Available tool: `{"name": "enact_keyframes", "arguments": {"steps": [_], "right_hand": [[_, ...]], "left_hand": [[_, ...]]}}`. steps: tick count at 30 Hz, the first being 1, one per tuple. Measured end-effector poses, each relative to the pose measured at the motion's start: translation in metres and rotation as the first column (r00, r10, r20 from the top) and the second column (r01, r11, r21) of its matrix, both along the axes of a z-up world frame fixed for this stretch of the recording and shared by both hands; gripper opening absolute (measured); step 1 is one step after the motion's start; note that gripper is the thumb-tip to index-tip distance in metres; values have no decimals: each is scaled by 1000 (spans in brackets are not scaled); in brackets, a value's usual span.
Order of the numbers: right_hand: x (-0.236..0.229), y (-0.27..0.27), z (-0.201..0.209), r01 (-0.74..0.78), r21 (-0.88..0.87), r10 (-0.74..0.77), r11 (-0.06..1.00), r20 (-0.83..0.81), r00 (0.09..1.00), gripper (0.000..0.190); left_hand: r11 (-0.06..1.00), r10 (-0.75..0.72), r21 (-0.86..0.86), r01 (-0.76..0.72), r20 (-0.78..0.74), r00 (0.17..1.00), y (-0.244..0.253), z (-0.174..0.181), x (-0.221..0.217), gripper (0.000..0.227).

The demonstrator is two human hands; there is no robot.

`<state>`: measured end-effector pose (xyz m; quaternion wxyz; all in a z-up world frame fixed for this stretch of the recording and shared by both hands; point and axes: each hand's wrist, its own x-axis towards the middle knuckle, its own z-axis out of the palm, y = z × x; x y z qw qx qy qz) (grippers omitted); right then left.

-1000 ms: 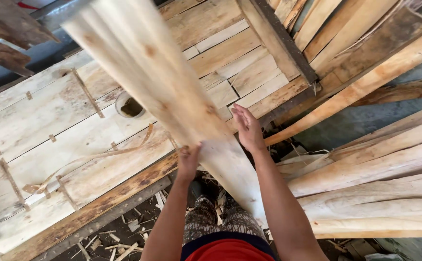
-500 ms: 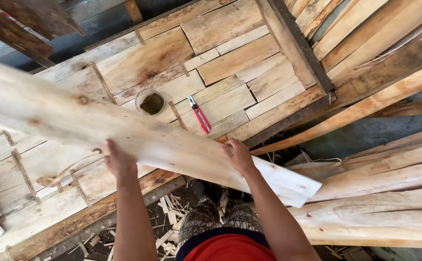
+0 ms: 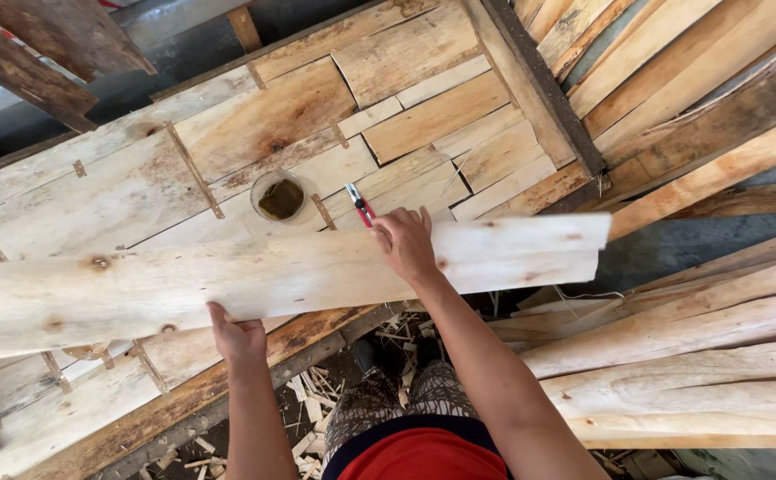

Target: Measure, cut, and fit wood pieces to assemble a wooden structure.

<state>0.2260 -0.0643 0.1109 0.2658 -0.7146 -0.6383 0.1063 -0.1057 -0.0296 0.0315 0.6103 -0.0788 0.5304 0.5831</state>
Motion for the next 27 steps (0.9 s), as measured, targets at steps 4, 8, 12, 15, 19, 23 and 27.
{"name": "enact_keyframes", "arguments": {"steps": [4,8,12,15,19,23,27], "right_hand": [[-8,-6,4,84,299,-113,951,81,990,19],[14,-32,-55,402,296,-356,866,-197,913,31],[38,-29,-73,605,-153,-527,781,-681,508,53],[60,-9,-87,465,-316,-440,827,-879,185,65],[82,42,-87,342,-305,-330,889,-944,16,67],[109,106,-97,372,-359,-287,856,-929,-234,53],[142,154,-161,335,-397,-296,855,-902,-313,30]], "left_hand": [[997,40,65,-40,-1,999,7,-50,-11,57],[977,136,151,-152,109,985,37,-72,-13,58],[961,252,79,-264,136,958,62,-43,9,55],[953,238,147,-264,177,955,78,-50,25,54],[961,233,127,-246,109,966,96,-41,44,51],[949,210,212,-233,122,970,120,-51,54,49],[929,198,302,-216,89,976,143,-26,72,52]]}}
